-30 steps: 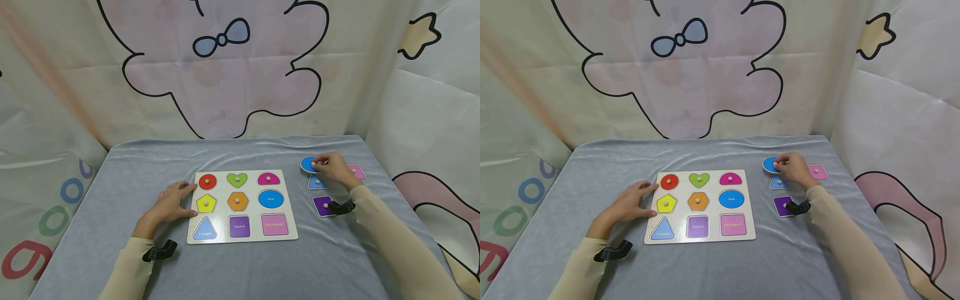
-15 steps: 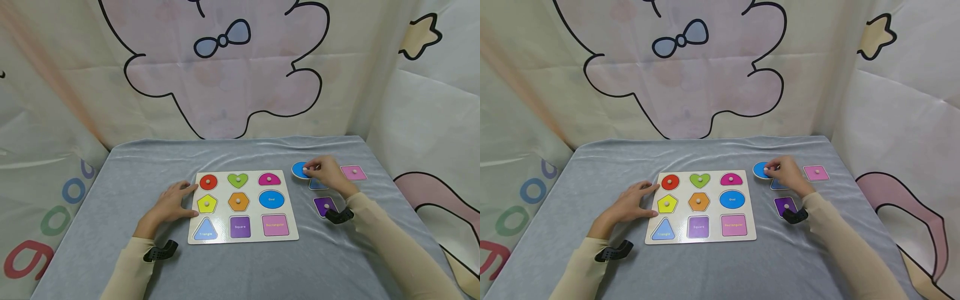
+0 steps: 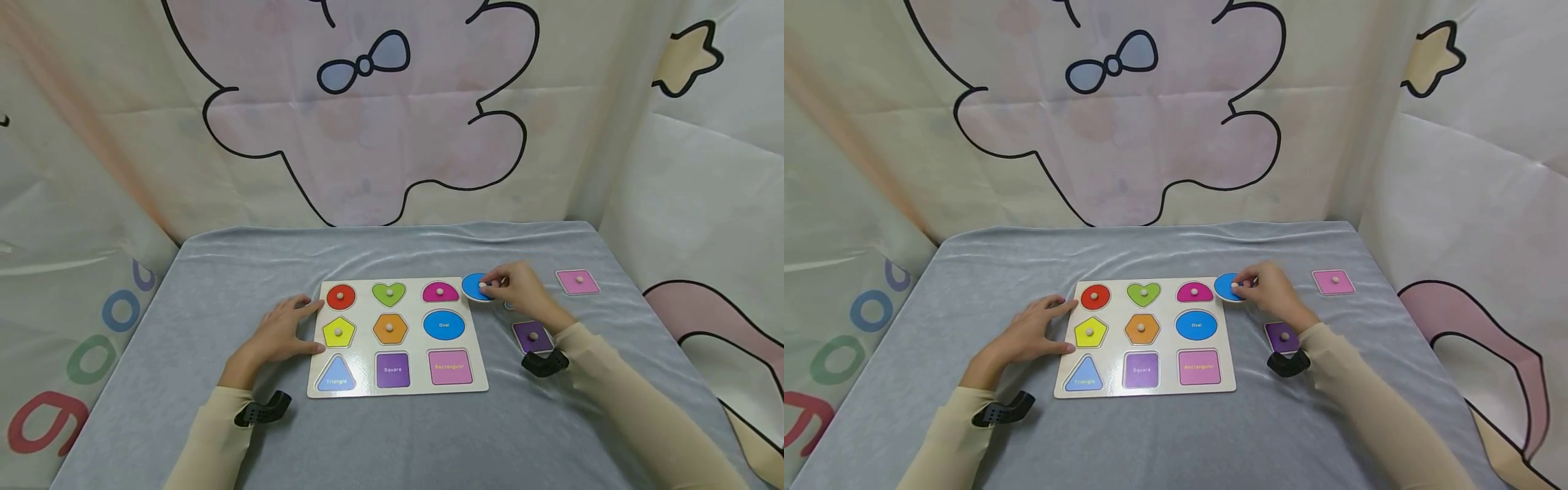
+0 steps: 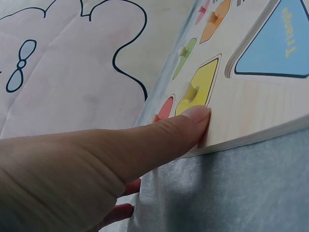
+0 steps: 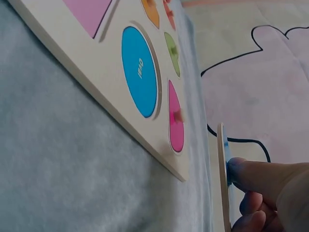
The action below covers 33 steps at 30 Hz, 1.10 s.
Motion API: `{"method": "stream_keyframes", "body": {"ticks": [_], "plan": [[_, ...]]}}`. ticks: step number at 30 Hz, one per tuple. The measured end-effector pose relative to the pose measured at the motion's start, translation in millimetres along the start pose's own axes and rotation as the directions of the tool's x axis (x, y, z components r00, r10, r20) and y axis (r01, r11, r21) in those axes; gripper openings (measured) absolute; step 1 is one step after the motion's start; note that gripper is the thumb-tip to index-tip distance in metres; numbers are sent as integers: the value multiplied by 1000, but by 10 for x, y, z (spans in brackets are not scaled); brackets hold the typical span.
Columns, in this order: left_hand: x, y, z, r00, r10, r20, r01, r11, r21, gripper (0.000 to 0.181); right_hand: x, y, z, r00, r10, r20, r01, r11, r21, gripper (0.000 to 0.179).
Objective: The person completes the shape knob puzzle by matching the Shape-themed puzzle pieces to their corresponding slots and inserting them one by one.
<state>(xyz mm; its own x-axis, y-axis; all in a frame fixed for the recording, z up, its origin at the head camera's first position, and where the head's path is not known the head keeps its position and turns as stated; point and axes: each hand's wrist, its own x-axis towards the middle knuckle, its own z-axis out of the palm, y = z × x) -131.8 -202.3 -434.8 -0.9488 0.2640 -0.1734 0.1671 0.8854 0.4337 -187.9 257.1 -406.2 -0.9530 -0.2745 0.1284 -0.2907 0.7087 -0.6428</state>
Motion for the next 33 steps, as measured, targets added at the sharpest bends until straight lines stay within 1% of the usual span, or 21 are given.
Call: {"method": "stream_keyframes", "body": {"ticks": [6,11,17,23,28,33], "plan": [[-7,2,4,1000,-18,6,18,1000,1,91,-32,-68,105,1000,0,22,0,1000,18,10],[-7,5,2,1000,-9,1,9,1000,1,91,-70,-140,200,1000,1,27,-2,999,39,11],[6,-10,-4,1000,-4,-2,4,1000,11,92,-100,-211,313,998,1,66,-5,997,70,12],[19,-21,-13,1000,-3,-2,3,1000,12,91,-107,-240,411,996,-9,86,2,997,74,11],[24,-11,-10,1000,-3,-2,3,1000,11,91,-121,-263,487,993,-2,114,-8,997,82,11],[18,0,-12,1000,-8,4,8,1000,3,91,-145,-296,565,992,-20,128,12,998,66,11]]}}
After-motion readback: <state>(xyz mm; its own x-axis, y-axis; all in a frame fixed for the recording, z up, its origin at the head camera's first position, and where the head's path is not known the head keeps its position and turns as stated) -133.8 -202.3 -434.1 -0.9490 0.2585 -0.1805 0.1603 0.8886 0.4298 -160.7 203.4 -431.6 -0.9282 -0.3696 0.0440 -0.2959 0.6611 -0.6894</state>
